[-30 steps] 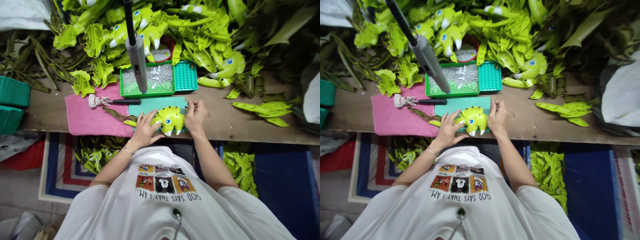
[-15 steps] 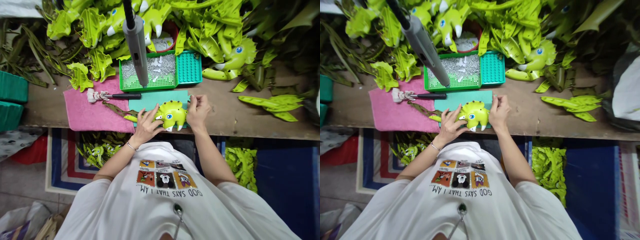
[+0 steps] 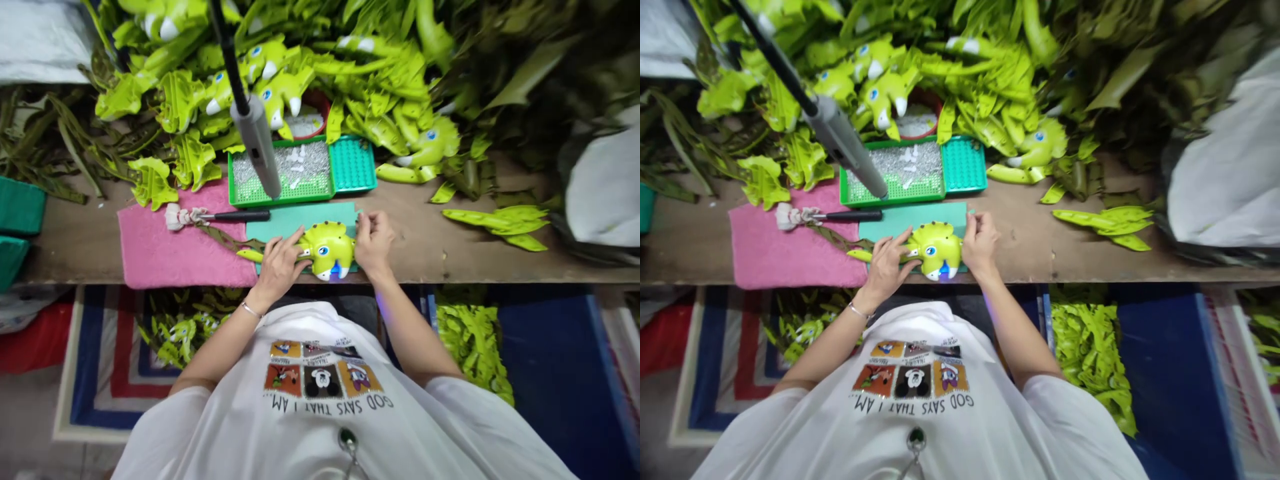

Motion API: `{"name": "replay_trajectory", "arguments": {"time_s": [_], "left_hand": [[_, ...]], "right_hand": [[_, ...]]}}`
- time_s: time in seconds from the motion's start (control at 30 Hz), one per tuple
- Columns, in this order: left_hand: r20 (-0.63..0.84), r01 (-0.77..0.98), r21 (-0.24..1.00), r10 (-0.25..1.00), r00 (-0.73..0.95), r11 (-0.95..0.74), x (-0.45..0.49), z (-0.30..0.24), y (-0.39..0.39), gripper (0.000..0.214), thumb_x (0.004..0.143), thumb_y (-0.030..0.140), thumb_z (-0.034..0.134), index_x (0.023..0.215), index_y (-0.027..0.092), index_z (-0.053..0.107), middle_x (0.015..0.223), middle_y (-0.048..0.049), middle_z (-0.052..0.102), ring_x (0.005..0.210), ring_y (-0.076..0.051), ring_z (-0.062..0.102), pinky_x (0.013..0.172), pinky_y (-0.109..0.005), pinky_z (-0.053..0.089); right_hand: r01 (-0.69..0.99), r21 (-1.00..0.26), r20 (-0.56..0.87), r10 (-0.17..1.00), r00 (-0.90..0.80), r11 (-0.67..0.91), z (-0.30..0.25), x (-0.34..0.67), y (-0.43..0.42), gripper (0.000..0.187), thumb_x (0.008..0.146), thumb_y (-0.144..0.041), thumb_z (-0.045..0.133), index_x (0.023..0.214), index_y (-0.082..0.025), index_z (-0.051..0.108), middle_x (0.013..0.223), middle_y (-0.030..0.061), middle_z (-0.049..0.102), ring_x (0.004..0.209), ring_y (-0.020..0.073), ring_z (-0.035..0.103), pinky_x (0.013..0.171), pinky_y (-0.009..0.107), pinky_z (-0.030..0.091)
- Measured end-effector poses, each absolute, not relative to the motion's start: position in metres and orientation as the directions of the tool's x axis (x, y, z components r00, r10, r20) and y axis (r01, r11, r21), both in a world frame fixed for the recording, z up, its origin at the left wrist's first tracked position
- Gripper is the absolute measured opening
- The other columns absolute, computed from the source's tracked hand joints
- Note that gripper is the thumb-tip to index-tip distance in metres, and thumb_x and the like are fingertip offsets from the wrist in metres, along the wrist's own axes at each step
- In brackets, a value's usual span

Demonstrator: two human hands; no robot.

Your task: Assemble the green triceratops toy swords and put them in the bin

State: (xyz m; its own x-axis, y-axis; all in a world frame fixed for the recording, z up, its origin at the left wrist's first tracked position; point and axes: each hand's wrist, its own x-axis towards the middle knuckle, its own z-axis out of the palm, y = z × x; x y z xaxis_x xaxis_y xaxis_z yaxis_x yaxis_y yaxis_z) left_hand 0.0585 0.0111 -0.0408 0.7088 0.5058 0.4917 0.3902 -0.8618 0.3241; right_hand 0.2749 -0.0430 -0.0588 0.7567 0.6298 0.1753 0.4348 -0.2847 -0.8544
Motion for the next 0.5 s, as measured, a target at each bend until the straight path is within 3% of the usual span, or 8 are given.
{"name": "replay_trajectory", "arguments": {"time_s": [0.23, 0.4, 0.5], "left_hand": [[0.604, 0.338, 0.273, 0.434, 0.669, -0.901, 0.061, -0.036, 0.019, 0.023, 0.094, 0.022, 0.068, 0.107, 0.020, 0.050, 0.125, -0.0217, 0.071, 0.097, -0.023, 0.075, 0.088, -0.039, 0.050], [0.620, 0.292, 0.248, 0.382, 0.685, -0.924, 0.053, -0.029, 0.032, 0.032, 0.091, 0.020, 0.072, 0.116, 0.019, 0.052, 0.123, -0.0192, 0.073, 0.088, -0.022, 0.074, 0.086, -0.037, 0.050], [0.617, 0.272, 0.229, 0.355, 0.703, -0.935, 0.044, -0.029, 0.046, 0.045, 0.093, 0.023, 0.069, 0.133, 0.018, 0.048, 0.124, -0.0171, 0.073, 0.094, -0.023, 0.074, 0.084, -0.036, 0.051]], "right_hand": [[0.340, -0.877, -0.003, 0.712, 0.703, -0.339, -0.049, 0.277, -0.038, 0.027, 0.092, -0.047, 0.042, 0.080, -0.024, 0.049, 0.063, 0.0005, 0.058, 0.057, 0.0164, 0.052, 0.059, 0.029, 0.036], [0.375, -0.888, 0.004, 0.812, 0.583, -0.265, -0.035, 0.276, -0.039, 0.024, 0.090, -0.044, 0.052, 0.080, -0.023, 0.057, 0.054, -0.0050, 0.053, 0.051, 0.0133, 0.050, 0.059, 0.027, 0.038], [0.393, -0.900, 0.025, 0.877, 0.480, -0.189, -0.029, 0.291, -0.037, 0.024, 0.086, -0.045, 0.061, 0.087, -0.022, 0.064, 0.061, -0.0038, 0.062, 0.057, 0.0139, 0.057, 0.063, 0.027, 0.045]]}}
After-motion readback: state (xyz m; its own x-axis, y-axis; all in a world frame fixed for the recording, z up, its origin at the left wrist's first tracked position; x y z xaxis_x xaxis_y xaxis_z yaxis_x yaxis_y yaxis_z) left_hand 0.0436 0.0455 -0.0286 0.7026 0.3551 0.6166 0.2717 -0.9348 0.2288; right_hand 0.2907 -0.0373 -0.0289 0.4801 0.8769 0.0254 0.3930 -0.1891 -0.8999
